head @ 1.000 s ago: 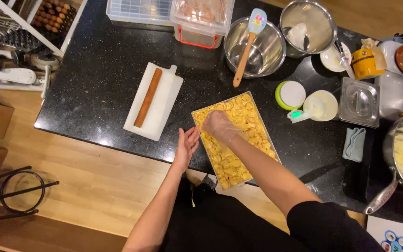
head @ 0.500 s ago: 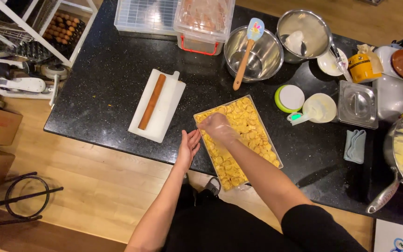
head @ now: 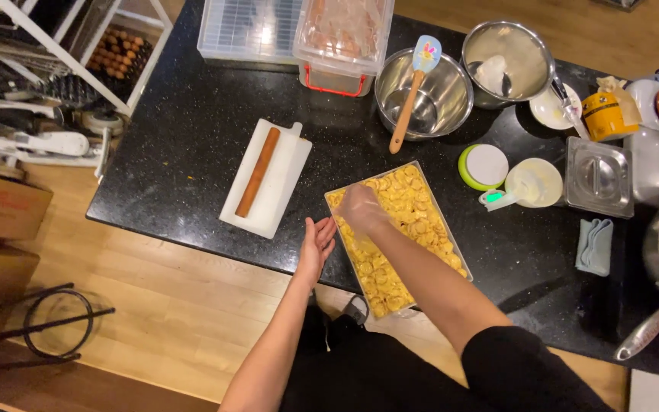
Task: Spreading and leveling a layer of cornflakes in a tray by hand to create a base for a dessert.
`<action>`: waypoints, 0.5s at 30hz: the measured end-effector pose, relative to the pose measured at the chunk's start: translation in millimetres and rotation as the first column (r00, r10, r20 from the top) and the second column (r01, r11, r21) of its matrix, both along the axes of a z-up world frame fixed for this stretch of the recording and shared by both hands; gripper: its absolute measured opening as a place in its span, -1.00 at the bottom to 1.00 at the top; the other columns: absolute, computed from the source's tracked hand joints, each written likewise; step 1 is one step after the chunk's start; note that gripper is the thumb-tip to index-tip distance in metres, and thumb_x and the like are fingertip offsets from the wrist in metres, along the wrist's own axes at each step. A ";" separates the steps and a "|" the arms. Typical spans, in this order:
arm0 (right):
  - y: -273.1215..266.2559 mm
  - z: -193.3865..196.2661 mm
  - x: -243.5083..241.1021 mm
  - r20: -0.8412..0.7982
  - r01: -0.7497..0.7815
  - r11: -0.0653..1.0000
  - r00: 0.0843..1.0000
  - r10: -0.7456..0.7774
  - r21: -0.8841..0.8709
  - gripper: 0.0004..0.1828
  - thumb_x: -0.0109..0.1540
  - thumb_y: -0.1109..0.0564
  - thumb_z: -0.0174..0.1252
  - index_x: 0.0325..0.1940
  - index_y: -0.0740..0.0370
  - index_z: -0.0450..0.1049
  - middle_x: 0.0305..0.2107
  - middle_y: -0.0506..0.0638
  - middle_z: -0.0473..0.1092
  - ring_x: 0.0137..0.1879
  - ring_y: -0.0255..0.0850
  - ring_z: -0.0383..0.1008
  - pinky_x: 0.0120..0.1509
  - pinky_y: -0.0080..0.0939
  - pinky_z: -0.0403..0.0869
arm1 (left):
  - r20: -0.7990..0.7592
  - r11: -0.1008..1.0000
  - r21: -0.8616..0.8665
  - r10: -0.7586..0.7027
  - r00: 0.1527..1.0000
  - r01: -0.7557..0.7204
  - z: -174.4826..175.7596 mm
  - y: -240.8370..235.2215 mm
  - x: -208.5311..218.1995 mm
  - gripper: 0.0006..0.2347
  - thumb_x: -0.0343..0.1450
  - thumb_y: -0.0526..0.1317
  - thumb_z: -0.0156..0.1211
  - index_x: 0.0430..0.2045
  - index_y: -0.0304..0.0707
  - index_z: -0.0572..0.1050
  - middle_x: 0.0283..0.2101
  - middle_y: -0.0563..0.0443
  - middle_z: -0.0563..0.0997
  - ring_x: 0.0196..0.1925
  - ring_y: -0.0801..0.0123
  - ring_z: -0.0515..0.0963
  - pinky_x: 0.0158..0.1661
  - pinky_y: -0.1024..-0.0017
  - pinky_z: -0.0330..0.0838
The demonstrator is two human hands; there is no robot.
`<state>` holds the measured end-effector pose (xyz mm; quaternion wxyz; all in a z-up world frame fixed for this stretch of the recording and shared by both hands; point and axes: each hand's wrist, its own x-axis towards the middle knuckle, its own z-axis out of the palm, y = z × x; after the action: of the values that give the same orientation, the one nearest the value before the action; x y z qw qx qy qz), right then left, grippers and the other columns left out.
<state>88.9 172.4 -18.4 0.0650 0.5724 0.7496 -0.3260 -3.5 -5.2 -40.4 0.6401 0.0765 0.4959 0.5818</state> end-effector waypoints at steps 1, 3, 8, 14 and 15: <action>-6.8 -6.6 3.3 -0.072 -0.010 0.999 0.997 0.013 0.048 -0.74 0.23 0.09 0.59 -0.17 0.35 0.78 -0.27 0.28 0.68 0.06 0.24 0.79 0.08 0.13 0.75 | -0.009 1.000 -0.001 -0.013 1.000 0.013 1.5 -0.6 -1.8 -0.08 0.68 0.52 -0.41 0.73 -0.34 0.09 0.75 -0.16 0.29 0.82 -0.01 0.12 0.71 -0.03 -0.04; -11.8 -21.0 9.6 -0.142 -0.012 0.995 0.990 0.027 0.102 -0.72 0.24 0.05 0.59 -0.15 0.33 0.79 -0.25 0.28 0.69 0.07 0.25 0.78 0.12 0.14 0.74 | -0.017 1.000 0.002 -0.030 0.999 0.030 4.6 0.5 -4.4 -0.08 0.67 0.53 -0.39 0.74 -0.32 0.11 0.75 -0.15 0.29 0.82 0.00 0.12 0.71 -0.01 -0.02; -20.4 -0.9 7.2 -0.337 -0.022 0.951 0.932 0.132 0.310 -0.67 0.26 -0.06 0.58 -0.12 0.27 0.84 -0.24 0.30 0.71 0.08 0.30 0.73 0.23 0.25 0.71 | 0.009 1.000 0.006 -0.010 1.000 0.010 -2.2 1.3 -3.7 -0.08 0.68 0.52 -0.39 0.72 -0.34 0.12 0.74 -0.19 0.30 0.82 -0.04 0.12 0.71 -0.05 -0.03; 18.3 -37.3 -12.8 -0.062 0.194 0.981 0.979 -0.193 0.006 -0.82 0.19 -0.15 0.62 -0.27 -0.12 0.84 -0.25 -0.06 0.75 0.15 0.01 0.78 0.27 0.00 0.73 | -0.009 1.000 0.002 0.000 1.000 0.000 4.6 -0.2 -2.5 -0.11 0.69 0.51 -0.41 0.71 -0.33 0.16 0.71 -0.13 0.37 0.80 0.02 0.18 0.70 -0.01 0.00; 20.2 -42.6 -14.0 -0.057 0.195 0.981 0.979 -0.194 0.003 -0.82 0.19 -0.15 0.62 -0.27 -0.12 0.84 -0.25 -0.06 0.75 0.15 0.01 0.78 0.27 0.00 0.73 | -0.005 1.000 -0.002 -0.001 1.000 0.001 2.2 -0.8 -1.8 -0.11 0.69 0.51 -0.41 0.71 -0.33 0.16 0.71 -0.13 0.37 0.80 0.02 0.18 0.70 -0.01 0.00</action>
<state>74.9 192.6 -61.0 0.0091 0.6338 0.6929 -0.3436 -5.2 -6.0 -38.2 0.6394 0.0775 0.4982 0.5805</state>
